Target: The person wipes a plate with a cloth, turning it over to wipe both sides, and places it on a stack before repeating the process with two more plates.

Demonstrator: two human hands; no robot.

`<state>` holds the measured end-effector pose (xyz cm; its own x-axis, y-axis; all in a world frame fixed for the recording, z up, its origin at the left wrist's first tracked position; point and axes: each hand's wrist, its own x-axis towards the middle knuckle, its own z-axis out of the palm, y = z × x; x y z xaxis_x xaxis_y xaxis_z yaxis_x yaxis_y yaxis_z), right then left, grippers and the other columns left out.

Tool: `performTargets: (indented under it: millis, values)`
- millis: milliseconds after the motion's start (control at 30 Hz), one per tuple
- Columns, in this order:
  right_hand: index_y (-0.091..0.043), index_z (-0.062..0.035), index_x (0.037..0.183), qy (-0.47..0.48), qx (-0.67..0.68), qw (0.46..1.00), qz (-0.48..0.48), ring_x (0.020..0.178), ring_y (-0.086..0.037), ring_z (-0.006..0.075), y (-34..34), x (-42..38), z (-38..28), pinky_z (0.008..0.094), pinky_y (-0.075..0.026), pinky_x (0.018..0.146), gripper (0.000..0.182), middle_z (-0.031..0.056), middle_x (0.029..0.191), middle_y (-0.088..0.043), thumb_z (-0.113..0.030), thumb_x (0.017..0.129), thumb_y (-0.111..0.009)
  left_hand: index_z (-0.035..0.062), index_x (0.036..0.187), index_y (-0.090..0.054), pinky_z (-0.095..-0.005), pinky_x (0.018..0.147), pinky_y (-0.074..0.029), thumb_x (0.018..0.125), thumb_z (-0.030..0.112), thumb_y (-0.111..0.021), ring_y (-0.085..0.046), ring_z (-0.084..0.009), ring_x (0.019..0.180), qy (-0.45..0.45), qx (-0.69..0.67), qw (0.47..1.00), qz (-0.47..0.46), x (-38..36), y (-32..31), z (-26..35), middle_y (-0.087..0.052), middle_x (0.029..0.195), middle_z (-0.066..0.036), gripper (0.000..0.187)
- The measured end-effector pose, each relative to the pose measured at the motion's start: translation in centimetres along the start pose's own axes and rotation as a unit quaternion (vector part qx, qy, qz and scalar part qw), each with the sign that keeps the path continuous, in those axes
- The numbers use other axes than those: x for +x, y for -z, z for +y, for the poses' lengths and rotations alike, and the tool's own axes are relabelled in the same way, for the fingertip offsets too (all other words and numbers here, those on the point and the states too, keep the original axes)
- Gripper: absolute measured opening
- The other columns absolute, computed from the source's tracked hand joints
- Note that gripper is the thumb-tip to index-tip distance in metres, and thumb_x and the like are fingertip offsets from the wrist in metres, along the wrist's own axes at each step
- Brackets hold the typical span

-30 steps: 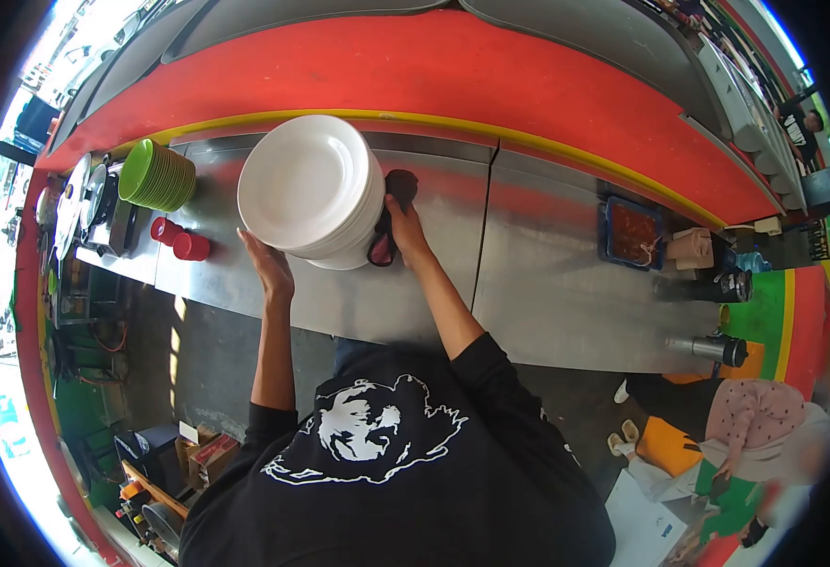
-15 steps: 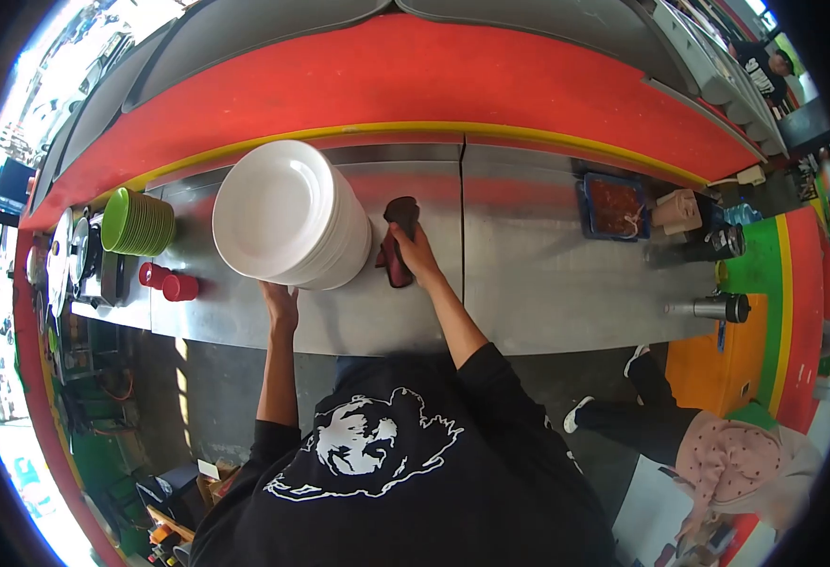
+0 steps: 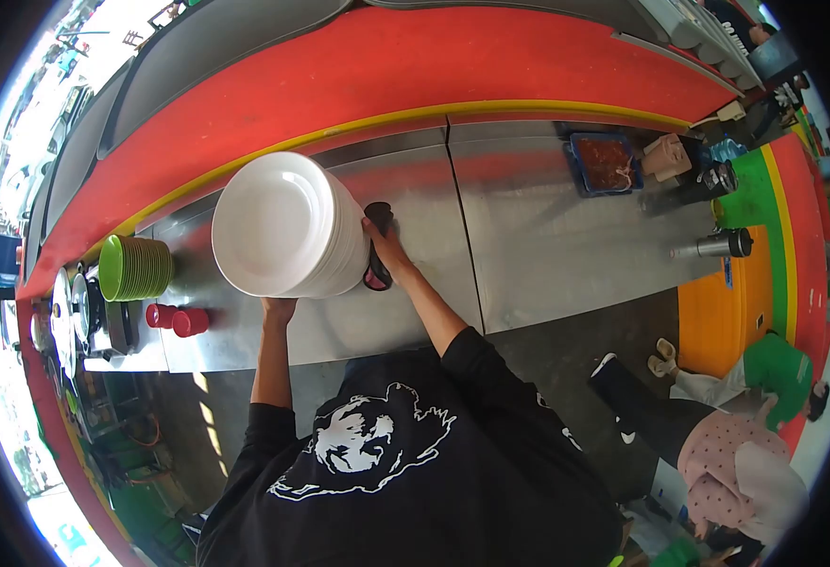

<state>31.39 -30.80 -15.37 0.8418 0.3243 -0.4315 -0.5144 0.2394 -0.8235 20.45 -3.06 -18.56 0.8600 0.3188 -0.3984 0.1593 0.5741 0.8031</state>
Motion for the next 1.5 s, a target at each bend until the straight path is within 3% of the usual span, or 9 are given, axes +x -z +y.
performTargets:
  millis: [33,133,233,333,433,533,733,1167,1500]
  values:
    - [-0.025,0.0017,0.155,0.001,0.008,1.0,0.001,0.144,-0.035,0.0271,-0.4,0.2,0.0,0.0385,-0.026,0.118,0.096,0.0172,0.155,-0.038,-0.065,0.093,-0.057,0.009,0.149,-0.038,-0.0443,0.107,-0.049,0.1,0.046,-0.054,-0.055,-0.0266,0.127,0.033,-0.075,0.997,0.004,0.7,0.5,0.3,-0.051,0.144,-0.008,0.063]
    - [-0.021,0.0023,0.157,0.007,0.008,1.0,0.015,0.146,-0.032,0.0281,-0.9,1.0,0.7,0.0393,-0.023,0.12,0.101,0.0188,0.158,-0.034,-0.068,0.093,-0.054,0.009,0.146,-0.042,-0.0445,0.106,-0.051,0.101,0.04,-0.054,-0.056,-0.0262,0.126,0.059,-0.083,0.994,-0.029,2.3,2.0,0.4,-0.051,0.144,-0.009,0.056]
    - [-0.018,0.0027,0.157,0.007,0.01,1.0,0.02,0.148,-0.028,0.0287,-1.3,0.7,0.5,0.0402,-0.022,0.121,0.105,0.0207,0.159,-0.031,-0.071,0.091,-0.052,0.0089,0.146,-0.042,-0.044,0.106,-0.051,0.104,0.032,-0.05,-0.057,-0.0273,0.125,0.055,0.04,0.994,-0.087,3.2,1.9,1.1,-0.052,0.143,-0.009,0.048]
    - [-0.014,0.0026,0.158,0.01,0.01,0.999,0.033,0.149,-0.027,0.0295,-1.7,0.8,0.5,0.0407,-0.021,0.121,0.108,0.0218,0.16,-0.029,-0.073,0.09,-0.052,0.0086,0.147,-0.041,-0.0448,0.105,-0.052,0.106,0.028,-0.045,-0.055,-0.0276,0.126,0.092,-0.014,0.992,-0.086,3.2,1.0,2.2,-0.051,0.143,-0.01,0.045]
    - [-0.011,0.002,0.158,0.002,0.031,0.999,0.039,0.149,-0.026,0.0302,-1.9,1.0,1.1,0.0409,-0.021,0.121,0.11,0.0222,0.16,-0.026,-0.074,0.09,-0.051,0.0081,0.147,-0.041,-0.0453,0.103,-0.054,0.106,0.028,-0.046,-0.056,-0.0279,0.126,0.134,-0.091,0.987,-0.02,2.8,0.4,3.0,-0.051,0.143,-0.01,0.045]
    - [-0.009,0.0014,0.158,0.03,0.018,0.999,0.027,0.149,-0.025,0.0306,-2.3,0.9,0.9,0.041,-0.021,0.121,0.11,0.0221,0.161,-0.024,-0.075,0.09,-0.049,0.0081,0.147,-0.041,-0.0459,0.103,-0.054,0.105,0.034,-0.048,-0.057,-0.0288,0.125,0.12,-0.058,0.988,-0.084,3.6,1.7,2.4,-0.052,0.143,-0.011,0.05]
    - [-0.018,-0.0023,0.158,0.037,0.05,0.997,0.044,0.146,-0.033,0.0265,-2.8,1.0,1.4,0.039,-0.026,0.12,0.093,0.0176,0.158,-0.033,-0.068,0.097,-0.045,0.0097,0.15,-0.038,-0.0463,0.105,-0.05,0.102,0.049,-0.046,-0.052,-0.0287,0.131,0.127,-0.034,0.989,-0.07,4.1,1.4,2.6,-0.05,0.146,-0.009,0.062]
    - [-0.021,-0.0072,0.157,0.018,0.073,0.992,0.097,0.139,-0.042,0.0244,-9.0,-1.2,0.9,0.0391,-0.034,0.115,0.081,0.0153,0.151,-0.042,-0.062,0.101,-0.041,0.0074,0.15,-0.037,-0.0457,0.103,-0.052,0.101,0.05,-0.047,-0.053,-0.0296,0.129,0.121,-0.02,0.984,-0.131,6.6,4.6,5.4,-0.049,0.146,-0.01,0.065]
    - [-0.016,-0.0078,0.158,0.031,0.061,0.996,0.057,0.146,-0.032,0.027,-13.1,1.2,3.3,0.0414,-0.028,0.119,0.085,0.0158,0.158,-0.032,-0.064,0.1,-0.041,0.0072,0.149,-0.039,-0.0453,0.101,-0.054,0.102,0.046,-0.048,-0.054,-0.0295,0.127,0.098,-0.003,0.989,-0.107,6.7,8.2,9.2,-0.049,0.145,-0.011,0.062]
